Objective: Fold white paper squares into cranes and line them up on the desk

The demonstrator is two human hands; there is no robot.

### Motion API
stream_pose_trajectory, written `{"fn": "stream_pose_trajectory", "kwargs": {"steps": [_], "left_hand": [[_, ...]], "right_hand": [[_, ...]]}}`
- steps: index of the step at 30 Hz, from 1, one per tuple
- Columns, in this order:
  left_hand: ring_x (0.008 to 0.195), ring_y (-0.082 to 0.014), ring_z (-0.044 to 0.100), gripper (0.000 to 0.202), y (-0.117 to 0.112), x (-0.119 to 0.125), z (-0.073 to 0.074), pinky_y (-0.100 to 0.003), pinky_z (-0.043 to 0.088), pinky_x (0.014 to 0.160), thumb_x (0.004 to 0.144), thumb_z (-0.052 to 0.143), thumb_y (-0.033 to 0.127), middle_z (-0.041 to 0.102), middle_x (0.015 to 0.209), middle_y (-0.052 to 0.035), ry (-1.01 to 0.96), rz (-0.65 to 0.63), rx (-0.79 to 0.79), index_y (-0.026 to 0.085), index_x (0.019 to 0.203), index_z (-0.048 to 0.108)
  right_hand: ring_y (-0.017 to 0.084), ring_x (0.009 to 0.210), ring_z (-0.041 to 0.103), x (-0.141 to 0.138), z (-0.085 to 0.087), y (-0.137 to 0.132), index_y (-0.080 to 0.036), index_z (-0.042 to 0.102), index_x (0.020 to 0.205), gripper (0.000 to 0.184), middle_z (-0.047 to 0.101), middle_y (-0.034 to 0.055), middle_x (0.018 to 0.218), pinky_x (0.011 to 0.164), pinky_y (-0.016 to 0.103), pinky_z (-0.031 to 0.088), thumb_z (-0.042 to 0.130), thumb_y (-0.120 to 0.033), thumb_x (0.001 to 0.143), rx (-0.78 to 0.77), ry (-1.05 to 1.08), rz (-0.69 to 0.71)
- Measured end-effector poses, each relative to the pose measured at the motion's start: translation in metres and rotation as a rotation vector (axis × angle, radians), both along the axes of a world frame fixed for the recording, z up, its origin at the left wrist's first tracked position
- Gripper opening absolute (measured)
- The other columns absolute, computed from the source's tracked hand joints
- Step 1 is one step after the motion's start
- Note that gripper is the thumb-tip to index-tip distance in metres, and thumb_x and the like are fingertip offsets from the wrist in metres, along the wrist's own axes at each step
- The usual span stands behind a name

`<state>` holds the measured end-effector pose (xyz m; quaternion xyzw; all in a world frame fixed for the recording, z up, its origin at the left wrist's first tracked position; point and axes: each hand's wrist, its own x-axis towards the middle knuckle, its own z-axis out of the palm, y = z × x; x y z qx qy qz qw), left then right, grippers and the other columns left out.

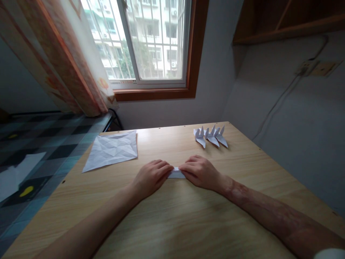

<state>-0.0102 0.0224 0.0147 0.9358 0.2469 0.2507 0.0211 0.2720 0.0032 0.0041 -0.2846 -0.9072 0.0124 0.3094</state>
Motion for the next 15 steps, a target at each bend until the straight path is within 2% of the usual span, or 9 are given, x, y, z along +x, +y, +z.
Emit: {"fn": "stream_pose_trajectory", "kwargs": {"steps": [4, 9, 15], "left_hand": [[0.097, -0.0231, 0.072, 0.017, 0.0012, 0.0018, 0.0041, -0.036, 0.055, 0.088, 0.112, 0.057, 0.025, 0.08, 0.109, -0.007, -0.013, 0.019, -0.037, 0.024, 0.11, 0.074], [0.109, -0.0248, 0.073, 0.018, 0.0016, 0.002, 0.0043, -0.041, 0.057, 0.097, 0.113, 0.053, 0.025, 0.078, 0.124, -0.0083, -0.021, 0.072, -0.06, 0.024, 0.112, 0.071], [0.112, -0.026, 0.074, 0.011, 0.0026, 0.0002, 0.0025, -0.043, 0.055, 0.1, 0.112, 0.054, 0.029, 0.077, 0.125, -0.0072, -0.013, 0.107, -0.09, 0.024, 0.111, 0.064]], "right_hand": [[0.024, 0.097, 0.077, -0.0017, -0.0001, 0.0025, -0.024, 0.073, 0.097, 0.011, 0.086, 0.0066, 0.113, 0.094, 0.041, 0.058, 0.068, -0.021, 0.106, -0.071, 0.061, 0.016], [0.027, 0.121, 0.075, -0.001, -0.0005, 0.0053, -0.024, 0.072, 0.103, 0.006, 0.082, 0.0083, 0.131, 0.108, 0.045, 0.056, 0.072, -0.019, 0.105, -0.205, 0.107, 0.034], [0.026, 0.113, 0.072, 0.0012, -0.0017, 0.0058, -0.023, 0.067, 0.097, 0.011, 0.08, 0.0094, 0.123, 0.101, 0.042, 0.056, 0.074, -0.016, 0.103, -0.287, 0.165, 0.038]]}}
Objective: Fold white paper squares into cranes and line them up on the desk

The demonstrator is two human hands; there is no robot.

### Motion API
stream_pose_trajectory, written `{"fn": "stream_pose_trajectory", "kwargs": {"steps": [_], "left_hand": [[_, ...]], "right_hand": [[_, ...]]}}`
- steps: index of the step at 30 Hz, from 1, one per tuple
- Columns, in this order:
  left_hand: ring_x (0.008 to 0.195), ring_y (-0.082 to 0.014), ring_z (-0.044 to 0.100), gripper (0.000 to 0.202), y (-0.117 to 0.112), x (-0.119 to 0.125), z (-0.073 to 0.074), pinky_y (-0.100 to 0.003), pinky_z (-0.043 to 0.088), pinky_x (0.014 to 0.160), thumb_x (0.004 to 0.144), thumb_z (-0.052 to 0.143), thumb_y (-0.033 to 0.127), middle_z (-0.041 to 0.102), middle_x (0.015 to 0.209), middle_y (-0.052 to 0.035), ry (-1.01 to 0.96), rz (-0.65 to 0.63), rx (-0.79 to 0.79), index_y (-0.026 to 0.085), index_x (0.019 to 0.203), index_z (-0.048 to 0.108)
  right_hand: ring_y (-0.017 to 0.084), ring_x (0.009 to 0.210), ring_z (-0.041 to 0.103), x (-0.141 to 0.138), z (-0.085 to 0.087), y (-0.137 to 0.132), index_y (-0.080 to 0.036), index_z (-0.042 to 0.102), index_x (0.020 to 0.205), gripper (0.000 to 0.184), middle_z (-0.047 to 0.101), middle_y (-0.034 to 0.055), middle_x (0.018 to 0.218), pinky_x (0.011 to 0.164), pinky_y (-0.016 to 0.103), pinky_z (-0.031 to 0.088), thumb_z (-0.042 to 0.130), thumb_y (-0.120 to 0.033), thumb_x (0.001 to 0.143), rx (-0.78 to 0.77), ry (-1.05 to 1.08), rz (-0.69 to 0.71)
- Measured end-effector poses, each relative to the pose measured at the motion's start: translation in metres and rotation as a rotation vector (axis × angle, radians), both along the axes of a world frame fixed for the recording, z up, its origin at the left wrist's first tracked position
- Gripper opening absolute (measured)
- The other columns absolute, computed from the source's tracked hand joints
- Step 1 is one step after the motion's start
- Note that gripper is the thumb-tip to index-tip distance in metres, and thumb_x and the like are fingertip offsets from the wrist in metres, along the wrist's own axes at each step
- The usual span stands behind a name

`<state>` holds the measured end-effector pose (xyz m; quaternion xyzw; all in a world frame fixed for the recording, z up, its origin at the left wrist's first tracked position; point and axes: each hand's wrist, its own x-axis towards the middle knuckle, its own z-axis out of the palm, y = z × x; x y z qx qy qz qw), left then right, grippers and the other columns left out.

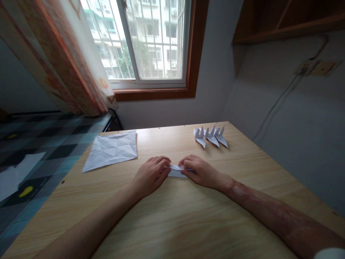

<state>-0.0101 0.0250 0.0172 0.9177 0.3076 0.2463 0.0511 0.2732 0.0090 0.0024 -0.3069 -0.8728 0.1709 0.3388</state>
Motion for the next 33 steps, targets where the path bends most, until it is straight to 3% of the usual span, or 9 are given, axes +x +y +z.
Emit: {"fn": "stream_pose_trajectory", "kwargs": {"steps": [3, 8, 15, 19, 22, 25, 29, 33], "left_hand": [[0.113, -0.0284, 0.074, 0.012, 0.0, -0.001, -0.001, -0.045, 0.056, 0.101, 0.107, 0.063, 0.033, 0.077, 0.125, -0.0084, -0.03, 0.044, -0.018, 0.024, 0.114, 0.062], [0.115, -0.0338, 0.074, 0.04, -0.001, -0.003, 0.001, -0.048, 0.057, 0.1, 0.096, 0.078, 0.043, 0.078, 0.118, -0.0096, -0.112, 0.145, -0.117, 0.023, 0.127, 0.064], [0.12, -0.0265, 0.074, 0.055, 0.0, -0.006, 0.003, -0.042, 0.059, 0.105, 0.095, 0.084, 0.042, 0.074, 0.131, -0.0115, -0.4, -0.034, -0.479, 0.024, 0.14, 0.058], [0.132, -0.0271, 0.067, 0.046, 0.001, -0.008, 0.008, -0.047, 0.054, 0.117, 0.099, 0.08, 0.039, 0.071, 0.136, -0.0121, -0.483, -0.059, -0.51, 0.025, 0.138, 0.061], [0.132, -0.0275, 0.067, 0.033, 0.001, -0.01, 0.013, -0.05, 0.051, 0.12, 0.104, 0.072, 0.04, 0.071, 0.133, -0.0124, -0.493, -0.016, -0.456, 0.023, 0.132, 0.064], [0.135, -0.0285, 0.064, 0.024, -0.003, -0.007, 0.015, -0.049, 0.051, 0.119, 0.107, 0.067, 0.043, 0.07, 0.137, -0.0141, -0.523, -0.002, -0.462, 0.022, 0.119, 0.068], [0.142, -0.029, 0.062, 0.026, -0.009, 0.011, 0.011, -0.047, 0.055, 0.116, 0.108, 0.066, 0.047, 0.067, 0.148, -0.0155, -0.575, 0.0, -0.623, 0.023, 0.118, 0.069], [0.129, -0.0269, 0.07, 0.032, -0.006, 0.037, 0.005, -0.047, 0.053, 0.118, 0.108, 0.066, 0.052, 0.075, 0.131, -0.0133, -0.739, 0.028, -0.604, 0.021, 0.115, 0.07]], "right_hand": [[0.026, 0.111, 0.07, 0.0, 0.001, 0.0, -0.022, 0.065, 0.097, 0.013, 0.078, 0.01, 0.12, 0.1, 0.042, 0.056, 0.073, -0.013, 0.101, -0.043, 0.047, 0.021], [0.024, 0.107, 0.07, 0.0, 0.002, 0.001, -0.022, 0.065, 0.092, 0.015, 0.077, 0.008, 0.115, 0.096, 0.039, 0.056, 0.074, -0.013, 0.099, -0.159, 0.156, 0.045], [0.021, 0.099, 0.07, 0.0, 0.003, -0.001, -0.021, 0.069, 0.09, 0.011, 0.072, 0.0063, 0.105, 0.091, 0.034, 0.057, 0.072, -0.017, 0.099, -0.213, 0.309, 0.029], [0.022, 0.099, 0.071, 0.0, -0.001, 0.003, -0.021, 0.072, 0.093, 0.008, 0.075, 0.0058, 0.105, 0.087, 0.033, 0.056, 0.076, -0.026, 0.098, -0.314, 0.444, -0.047], [0.021, 0.097, 0.069, -0.001, -0.005, 0.009, -0.02, 0.073, 0.092, 0.017, 0.075, 0.0038, 0.1, 0.09, 0.034, 0.054, 0.082, -0.034, 0.095, -0.345, 0.571, -0.143], [0.019, 0.085, 0.066, -0.002, -0.006, 0.017, -0.021, 0.075, 0.09, 0.025, 0.073, 0.0005, 0.088, 0.081, 0.032, 0.052, 0.09, -0.041, 0.088, -0.434, 0.682, -0.183], [0.019, 0.078, 0.069, -0.007, 0.001, 0.027, -0.021, 0.075, 0.088, 0.037, 0.076, 0.0009, 0.084, 0.074, 0.032, 0.053, 0.099, -0.048, 0.077, -0.649, 0.877, -0.089], [0.019, 0.076, 0.072, -0.025, 0.006, 0.035, -0.022, 0.076, 0.091, 0.043, 0.078, 0.0005, 0.084, 0.074, 0.032, 0.056, 0.103, -0.049, 0.072, -0.781, 1.041, -0.039]]}}
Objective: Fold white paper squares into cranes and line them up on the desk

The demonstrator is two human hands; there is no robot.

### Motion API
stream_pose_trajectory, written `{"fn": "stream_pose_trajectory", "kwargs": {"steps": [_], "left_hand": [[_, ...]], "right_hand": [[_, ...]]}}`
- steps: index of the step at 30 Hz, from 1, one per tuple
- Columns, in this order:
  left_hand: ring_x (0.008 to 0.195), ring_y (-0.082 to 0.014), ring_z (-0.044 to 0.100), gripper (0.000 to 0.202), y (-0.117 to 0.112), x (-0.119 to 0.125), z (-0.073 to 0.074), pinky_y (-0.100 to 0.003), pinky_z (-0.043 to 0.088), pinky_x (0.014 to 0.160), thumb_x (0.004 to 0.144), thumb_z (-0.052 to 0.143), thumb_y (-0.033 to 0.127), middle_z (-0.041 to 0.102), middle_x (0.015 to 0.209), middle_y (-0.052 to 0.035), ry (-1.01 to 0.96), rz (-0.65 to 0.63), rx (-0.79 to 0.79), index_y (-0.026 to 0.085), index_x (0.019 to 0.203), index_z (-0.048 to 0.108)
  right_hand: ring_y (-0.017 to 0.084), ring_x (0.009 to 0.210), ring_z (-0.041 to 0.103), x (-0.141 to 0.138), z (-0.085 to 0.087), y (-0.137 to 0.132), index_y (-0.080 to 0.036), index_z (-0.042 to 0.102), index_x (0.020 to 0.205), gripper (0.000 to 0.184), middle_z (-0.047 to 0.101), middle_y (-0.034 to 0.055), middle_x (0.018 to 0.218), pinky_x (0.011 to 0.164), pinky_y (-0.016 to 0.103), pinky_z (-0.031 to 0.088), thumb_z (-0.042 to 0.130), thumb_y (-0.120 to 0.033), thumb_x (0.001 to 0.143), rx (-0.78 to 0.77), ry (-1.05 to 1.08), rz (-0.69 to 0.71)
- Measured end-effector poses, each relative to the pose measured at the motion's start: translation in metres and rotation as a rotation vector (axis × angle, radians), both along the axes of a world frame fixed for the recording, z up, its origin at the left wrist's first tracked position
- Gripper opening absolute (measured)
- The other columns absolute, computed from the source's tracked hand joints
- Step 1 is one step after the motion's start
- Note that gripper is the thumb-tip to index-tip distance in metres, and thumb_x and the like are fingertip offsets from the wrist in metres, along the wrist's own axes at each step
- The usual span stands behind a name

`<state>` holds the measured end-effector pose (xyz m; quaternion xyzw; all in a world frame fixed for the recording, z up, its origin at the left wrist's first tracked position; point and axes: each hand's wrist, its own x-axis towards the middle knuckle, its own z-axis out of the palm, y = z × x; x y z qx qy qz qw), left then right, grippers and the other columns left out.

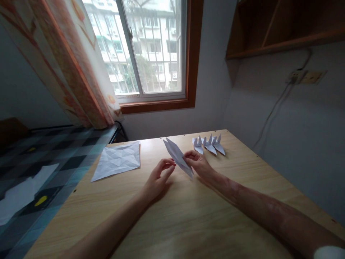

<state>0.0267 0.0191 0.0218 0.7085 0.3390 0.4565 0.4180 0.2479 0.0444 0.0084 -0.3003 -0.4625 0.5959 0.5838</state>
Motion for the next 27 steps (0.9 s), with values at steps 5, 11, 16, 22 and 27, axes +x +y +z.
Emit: {"fn": "stream_pose_trajectory", "kwargs": {"steps": [5, 11, 16, 22, 27], "left_hand": [[0.1, -0.0241, 0.077, 0.04, 0.007, 0.015, -0.006, -0.039, 0.063, 0.096, 0.097, 0.08, 0.057, 0.079, 0.104, -0.0078, -0.207, 0.106, -0.029, 0.02, 0.105, 0.069], [0.077, -0.0145, 0.07, 0.043, 0.0, 0.006, -0.013, -0.026, 0.058, 0.073, 0.09, 0.089, 0.05, 0.069, 0.086, 0.0023, -0.309, 0.153, -0.038, 0.022, 0.098, 0.057], [0.082, -0.0184, 0.073, 0.023, -0.003, 0.006, -0.011, -0.03, 0.059, 0.076, 0.099, 0.078, 0.042, 0.075, 0.09, -0.0019, -0.194, 0.149, -0.014, 0.021, 0.103, 0.07], [0.084, -0.0215, 0.075, 0.024, -0.012, 0.005, -0.004, -0.033, 0.06, 0.08, 0.104, 0.067, 0.043, 0.078, 0.088, -0.003, -0.098, 0.235, 0.062, 0.021, 0.102, 0.075], [0.078, -0.0189, 0.075, 0.027, -0.016, 0.01, -0.001, -0.029, 0.06, 0.074, 0.098, 0.08, 0.044, 0.076, 0.085, -0.0012, -0.045, 0.322, 0.082, 0.021, 0.089, 0.072]], "right_hand": [[0.018, 0.082, 0.073, -0.029, -0.005, -0.001, -0.022, 0.075, 0.093, 0.041, 0.079, 0.0002, 0.09, 0.079, 0.031, 0.058, 0.104, -0.041, 0.07, -0.042, 0.102, 0.049], [0.018, 0.085, 0.073, -0.035, -0.011, -0.009, -0.021, 0.074, 0.091, 0.04, 0.078, 0.0002, 0.092, 0.08, 0.031, 0.059, 0.103, -0.042, 0.072, -0.091, 0.115, 0.15], [0.019, 0.081, 0.072, -0.033, -0.015, -0.008, -0.022, 0.07, 0.09, 0.045, 0.077, 0.0, 0.091, 0.079, 0.032, 0.06, 0.104, -0.044, 0.07, -0.091, 0.109, 0.114], [0.018, 0.082, 0.071, -0.032, -0.017, -0.01, -0.022, 0.07, 0.091, 0.04, 0.075, -0.0001, 0.09, 0.077, 0.031, 0.059, 0.1, -0.044, 0.076, -0.058, 0.079, 0.128], [0.017, 0.077, 0.067, -0.032, -0.016, -0.012, -0.021, 0.071, 0.087, 0.041, 0.073, -0.0011, 0.085, 0.071, 0.028, 0.054, 0.102, -0.044, 0.072, -0.041, 0.058, 0.124]]}}
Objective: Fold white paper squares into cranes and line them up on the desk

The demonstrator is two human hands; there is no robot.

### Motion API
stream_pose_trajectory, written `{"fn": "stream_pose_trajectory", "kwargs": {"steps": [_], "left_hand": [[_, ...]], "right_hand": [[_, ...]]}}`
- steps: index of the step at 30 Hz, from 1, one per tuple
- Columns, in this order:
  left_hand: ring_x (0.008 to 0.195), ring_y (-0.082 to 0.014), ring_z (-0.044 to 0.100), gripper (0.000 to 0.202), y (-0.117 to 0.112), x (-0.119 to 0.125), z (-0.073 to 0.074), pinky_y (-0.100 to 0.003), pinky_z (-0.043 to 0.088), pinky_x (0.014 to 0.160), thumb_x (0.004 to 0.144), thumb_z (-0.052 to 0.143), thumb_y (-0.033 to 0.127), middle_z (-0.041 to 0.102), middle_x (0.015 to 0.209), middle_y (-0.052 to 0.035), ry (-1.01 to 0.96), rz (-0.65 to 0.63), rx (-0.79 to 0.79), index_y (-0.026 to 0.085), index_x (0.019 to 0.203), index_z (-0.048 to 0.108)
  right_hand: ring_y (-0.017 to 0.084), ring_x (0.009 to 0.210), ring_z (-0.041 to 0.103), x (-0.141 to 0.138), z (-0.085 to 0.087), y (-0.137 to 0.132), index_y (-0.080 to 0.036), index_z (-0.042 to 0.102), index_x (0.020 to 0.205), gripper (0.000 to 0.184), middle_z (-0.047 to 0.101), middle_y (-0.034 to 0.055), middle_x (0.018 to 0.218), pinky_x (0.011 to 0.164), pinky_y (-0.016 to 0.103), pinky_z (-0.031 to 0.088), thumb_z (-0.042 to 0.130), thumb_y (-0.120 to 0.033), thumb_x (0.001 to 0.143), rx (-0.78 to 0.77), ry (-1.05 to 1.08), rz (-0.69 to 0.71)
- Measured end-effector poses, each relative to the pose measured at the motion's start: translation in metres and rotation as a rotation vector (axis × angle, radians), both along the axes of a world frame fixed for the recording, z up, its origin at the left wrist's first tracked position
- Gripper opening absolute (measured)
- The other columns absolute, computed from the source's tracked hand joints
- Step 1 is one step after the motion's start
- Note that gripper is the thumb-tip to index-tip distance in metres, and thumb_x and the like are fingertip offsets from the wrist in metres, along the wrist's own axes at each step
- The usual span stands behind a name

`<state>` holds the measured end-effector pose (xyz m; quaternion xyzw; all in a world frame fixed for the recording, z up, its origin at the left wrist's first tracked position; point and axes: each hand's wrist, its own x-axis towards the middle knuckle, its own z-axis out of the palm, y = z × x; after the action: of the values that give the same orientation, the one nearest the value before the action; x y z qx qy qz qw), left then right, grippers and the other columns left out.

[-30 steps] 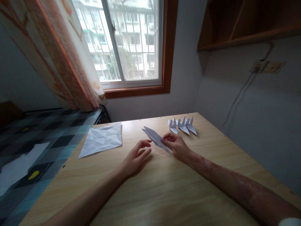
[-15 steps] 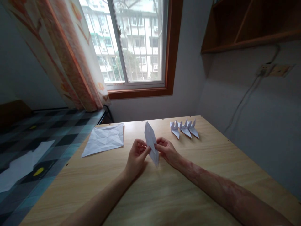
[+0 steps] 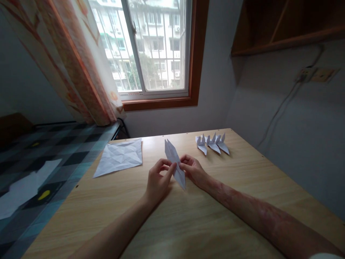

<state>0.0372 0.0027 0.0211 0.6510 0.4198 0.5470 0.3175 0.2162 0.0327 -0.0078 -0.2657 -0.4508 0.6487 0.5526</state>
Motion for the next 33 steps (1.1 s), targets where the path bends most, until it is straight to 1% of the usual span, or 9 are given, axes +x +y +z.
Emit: {"fn": "stream_pose_trajectory", "kwargs": {"steps": [6, 11, 13, 15, 18, 21, 24, 28, 33], "left_hand": [[0.073, -0.0195, 0.076, 0.025, -0.001, -0.001, 0.001, -0.029, 0.059, 0.066, 0.1, 0.076, 0.043, 0.077, 0.082, -0.0016, 0.018, -0.007, -0.007, 0.021, 0.09, 0.074], [0.079, -0.0218, 0.079, 0.027, -0.003, -0.002, 0.001, -0.03, 0.06, 0.073, 0.098, 0.078, 0.046, 0.08, 0.086, -0.0036, 0.043, -0.024, -0.02, 0.02, 0.091, 0.074], [0.08, -0.022, 0.078, 0.029, -0.001, -0.001, -0.001, -0.029, 0.058, 0.069, 0.097, 0.081, 0.048, 0.08, 0.086, -0.0042, 0.028, -0.017, -0.055, 0.02, 0.091, 0.074], [0.078, -0.0207, 0.077, 0.031, 0.002, 0.0, -0.004, -0.026, 0.056, 0.064, 0.096, 0.081, 0.049, 0.078, 0.082, -0.0037, -0.04, -0.033, -0.09, 0.02, 0.092, 0.073], [0.075, -0.0174, 0.075, 0.034, 0.008, 0.002, -0.009, -0.024, 0.057, 0.066, 0.092, 0.086, 0.049, 0.078, 0.084, -0.0025, -0.215, -0.09, -0.108, 0.02, 0.101, 0.071], [0.076, -0.0167, 0.076, 0.046, 0.013, 0.002, -0.01, -0.024, 0.059, 0.069, 0.086, 0.093, 0.046, 0.08, 0.088, -0.0024, -0.331, -0.139, -0.147, 0.02, 0.116, 0.07], [0.078, -0.0196, 0.079, 0.058, 0.017, 0.0, -0.009, -0.028, 0.062, 0.073, 0.081, 0.097, 0.045, 0.084, 0.09, -0.0057, -0.347, -0.17, -0.227, 0.019, 0.125, 0.071], [0.079, -0.0215, 0.08, 0.058, 0.019, -0.002, -0.009, -0.03, 0.064, 0.074, 0.078, 0.099, 0.044, 0.085, 0.09, -0.0074, -0.347, -0.187, -0.268, 0.017, 0.124, 0.075], [0.076, -0.0198, 0.079, 0.04, 0.016, 0.0, -0.008, -0.028, 0.063, 0.07, 0.08, 0.097, 0.044, 0.084, 0.092, -0.0065, -0.322, -0.164, -0.232, 0.017, 0.105, 0.083]], "right_hand": [[0.016, 0.078, 0.066, 0.0, 0.003, -0.002, -0.022, 0.068, 0.084, 0.043, 0.073, -0.0013, 0.086, 0.076, 0.03, 0.054, 0.102, -0.046, 0.074, 0.065, -0.071, -0.024], [0.017, 0.076, 0.063, -0.001, 0.003, -0.004, -0.022, 0.066, 0.081, 0.048, 0.071, -0.0017, 0.082, 0.073, 0.03, 0.052, 0.104, -0.05, 0.07, 0.103, -0.134, -0.072], [0.017, 0.076, 0.062, -0.001, 0.003, -0.003, -0.023, 0.065, 0.08, 0.049, 0.071, -0.0017, 0.081, 0.073, 0.03, 0.052, 0.103, -0.053, 0.07, 0.112, -0.15, -0.092], [0.017, 0.076, 0.061, -0.001, 0.002, -0.003, -0.022, 0.066, 0.08, 0.048, 0.069, -0.0016, 0.08, 0.073, 0.03, 0.053, 0.099, -0.058, 0.075, 0.122, -0.159, -0.112], [0.017, 0.076, 0.061, -0.002, 0.002, -0.003, -0.022, 0.066, 0.08, 0.047, 0.068, -0.0013, 0.079, 0.074, 0.03, 0.053, 0.094, -0.06, 0.081, 0.137, -0.155, -0.135], [0.017, 0.077, 0.065, -0.003, 0.0, -0.003, -0.023, 0.064, 0.085, 0.046, 0.071, -0.0014, 0.081, 0.075, 0.03, 0.054, 0.097, -0.054, 0.079, 0.124, -0.099, -0.151], [0.018, 0.08, 0.069, -0.003, -0.001, -0.002, -0.024, 0.065, 0.096, 0.045, 0.074, -0.0014, 0.084, 0.078, 0.03, 0.055, 0.099, -0.048, 0.08, 0.105, -0.047, -0.155], [0.018, 0.08, 0.07, -0.004, -0.002, -0.001, -0.024, 0.068, 0.099, 0.042, 0.075, -0.0012, 0.084, 0.078, 0.03, 0.055, 0.098, -0.047, 0.081, 0.126, -0.043, -0.15], [0.02, 0.084, 0.069, -0.004, 0.002, -0.002, -0.025, 0.078, 0.104, 0.03, 0.076, -0.0004, 0.087, 0.081, 0.032, 0.055, 0.092, -0.045, 0.086, 0.189, -0.07, -0.119]]}}
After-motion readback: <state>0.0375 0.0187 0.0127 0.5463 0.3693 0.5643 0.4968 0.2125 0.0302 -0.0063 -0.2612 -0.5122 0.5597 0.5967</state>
